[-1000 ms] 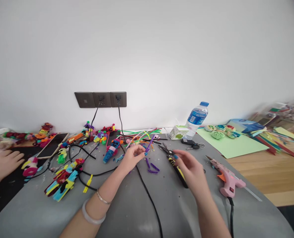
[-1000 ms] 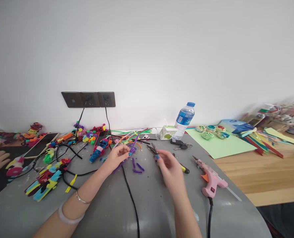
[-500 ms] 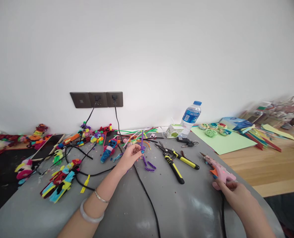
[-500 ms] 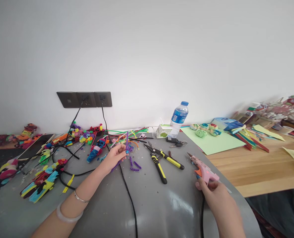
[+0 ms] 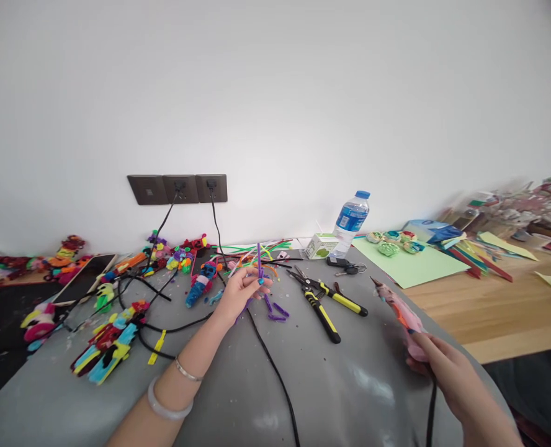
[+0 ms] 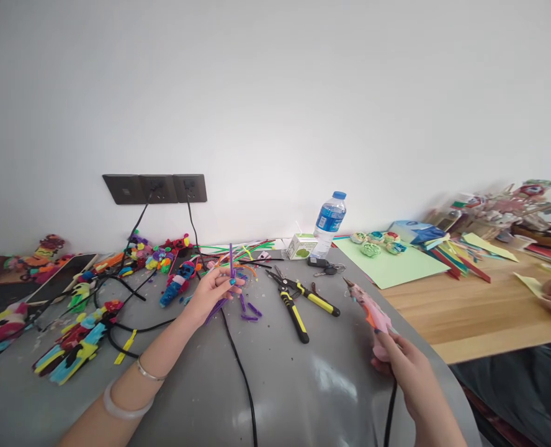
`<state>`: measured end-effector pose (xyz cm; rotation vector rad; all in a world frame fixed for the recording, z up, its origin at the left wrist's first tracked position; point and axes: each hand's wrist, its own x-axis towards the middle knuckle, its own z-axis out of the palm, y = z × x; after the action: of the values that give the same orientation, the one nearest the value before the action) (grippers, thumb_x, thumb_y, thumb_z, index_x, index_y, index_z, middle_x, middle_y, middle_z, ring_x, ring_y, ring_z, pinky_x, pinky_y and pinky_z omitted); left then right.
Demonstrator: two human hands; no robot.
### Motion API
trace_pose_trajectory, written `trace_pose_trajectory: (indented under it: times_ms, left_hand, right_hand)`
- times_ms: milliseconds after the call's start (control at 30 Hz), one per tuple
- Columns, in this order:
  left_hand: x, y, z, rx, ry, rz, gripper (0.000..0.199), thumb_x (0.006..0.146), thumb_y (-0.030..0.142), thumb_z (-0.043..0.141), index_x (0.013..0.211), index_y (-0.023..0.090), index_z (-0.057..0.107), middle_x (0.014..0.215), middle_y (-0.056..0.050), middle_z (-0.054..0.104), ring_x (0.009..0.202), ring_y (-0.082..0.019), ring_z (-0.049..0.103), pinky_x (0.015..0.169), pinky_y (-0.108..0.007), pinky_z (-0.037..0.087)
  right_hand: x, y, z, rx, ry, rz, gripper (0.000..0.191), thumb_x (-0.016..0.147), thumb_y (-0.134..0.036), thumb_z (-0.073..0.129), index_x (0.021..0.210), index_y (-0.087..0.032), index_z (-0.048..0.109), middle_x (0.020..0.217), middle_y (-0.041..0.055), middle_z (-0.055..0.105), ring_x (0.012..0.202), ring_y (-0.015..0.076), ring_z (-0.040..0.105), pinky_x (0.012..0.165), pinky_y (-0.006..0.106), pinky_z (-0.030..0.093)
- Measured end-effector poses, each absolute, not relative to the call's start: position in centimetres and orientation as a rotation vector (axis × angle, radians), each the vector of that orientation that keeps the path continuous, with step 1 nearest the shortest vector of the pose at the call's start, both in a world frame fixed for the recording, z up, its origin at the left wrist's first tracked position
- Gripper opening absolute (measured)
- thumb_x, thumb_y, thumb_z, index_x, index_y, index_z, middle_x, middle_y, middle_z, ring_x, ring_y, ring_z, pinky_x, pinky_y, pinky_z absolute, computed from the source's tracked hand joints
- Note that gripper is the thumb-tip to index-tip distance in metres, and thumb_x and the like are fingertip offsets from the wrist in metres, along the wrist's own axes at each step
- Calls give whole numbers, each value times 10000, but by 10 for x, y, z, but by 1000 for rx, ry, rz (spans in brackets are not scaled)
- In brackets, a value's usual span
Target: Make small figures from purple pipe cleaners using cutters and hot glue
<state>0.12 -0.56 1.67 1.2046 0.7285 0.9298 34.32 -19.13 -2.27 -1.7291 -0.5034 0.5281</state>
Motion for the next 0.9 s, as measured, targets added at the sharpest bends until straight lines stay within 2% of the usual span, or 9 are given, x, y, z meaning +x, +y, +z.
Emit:
trace_pose_trajectory:
  times_ms: [133, 267, 333, 400, 467, 600, 667, 800, 900]
  left_hand:
    - [0, -3, 16, 1178, 753, 1031, 382, 726, 452, 740, 903, 166, 562, 869, -80, 724, 764, -176, 679, 582, -228, 485]
    - [1, -1, 14, 1167, 783, 1104, 334, 676, 401, 769, 842, 163, 603, 821, -31, 652, 724, -139, 619, 539, -204, 479]
    - [1, 0, 13, 1170, 800, 1118, 312, 654, 368, 770, 834, 160, 620, 781, -5, 599, 665, -115, 574, 523, -204, 473]
    - [1, 0, 13, 1191, 809, 1100, 283, 657, 332, 751, 844, 159, 629, 734, 13, 567, 613, -98, 534, 536, -215, 477]
    - [1, -1, 13, 1222, 812, 1072, 245, 665, 298, 730, 836, 160, 623, 692, 26, 551, 576, -89, 509, 555, -228, 482]
    - [1, -2, 13, 1266, 790, 1031, 206, 680, 280, 711, 798, 170, 583, 663, 40, 533, 575, -91, 506, 566, -229, 481]
    - [1, -2, 13, 1276, 775, 1010, 211, 687, 289, 712, 793, 170, 574, 660, 41, 528, 596, -98, 514, 569, -226, 484]
    - [1, -2, 13, 1249, 762, 980, 232, 688, 300, 721, 795, 162, 568, 669, 38, 530, 611, -101, 525, 568, -227, 491]
    - [1, -2, 13, 1229, 772, 979, 252, 680, 306, 736, 799, 157, 572, 671, 35, 533, 607, -102, 534, 567, -232, 496]
  right_hand:
    - [317, -182, -13, -1529, -382, 725, 364, 578, -511, 778, 687, -183, 666, 633, 36, 603, 490, 137, 527, 414, 251, 493]
    - [285, -170, 3, -1371, -467, 814, 430, 587, -502, 792, 840, -179, 664, 796, 69, 645, 598, 170, 577, 506, 293, 528]
    - [267, -163, 10, -1278, -639, 900, 310, 684, -474, 764, 750, -215, 608, 670, 21, 557, 502, 134, 467, 435, 285, 431]
    - [249, -157, 14, -1158, -751, 948, 333, 759, -475, 716, 635, -244, 512, 550, -23, 406, 457, 123, 354, 406, 284, 317]
    - [231, -150, 14, -1122, -819, 992, 308, 779, -478, 705, 710, -230, 537, 539, -43, 371, 455, 110, 321, 425, 270, 264]
    - [197, -136, 5, -1052, -861, 1053, 357, 835, -556, 607, 779, -206, 567, 495, -59, 342, 447, 109, 289, 442, 268, 221]
    - [183, -128, -1, -989, -846, 1062, 365, 843, -560, 591, 793, -200, 575, 486, -69, 329, 439, 100, 267, 446, 264, 210]
    - [169, -115, -15, -955, -838, 1041, 362, 855, -536, 593, 944, -185, 600, 488, -85, 336, 436, 90, 246, 458, 256, 193]
    - [170, -114, -23, -976, -892, 1023, 386, 879, -554, 547, 956, -179, 600, 471, -88, 331, 432, 95, 239, 467, 260, 180]
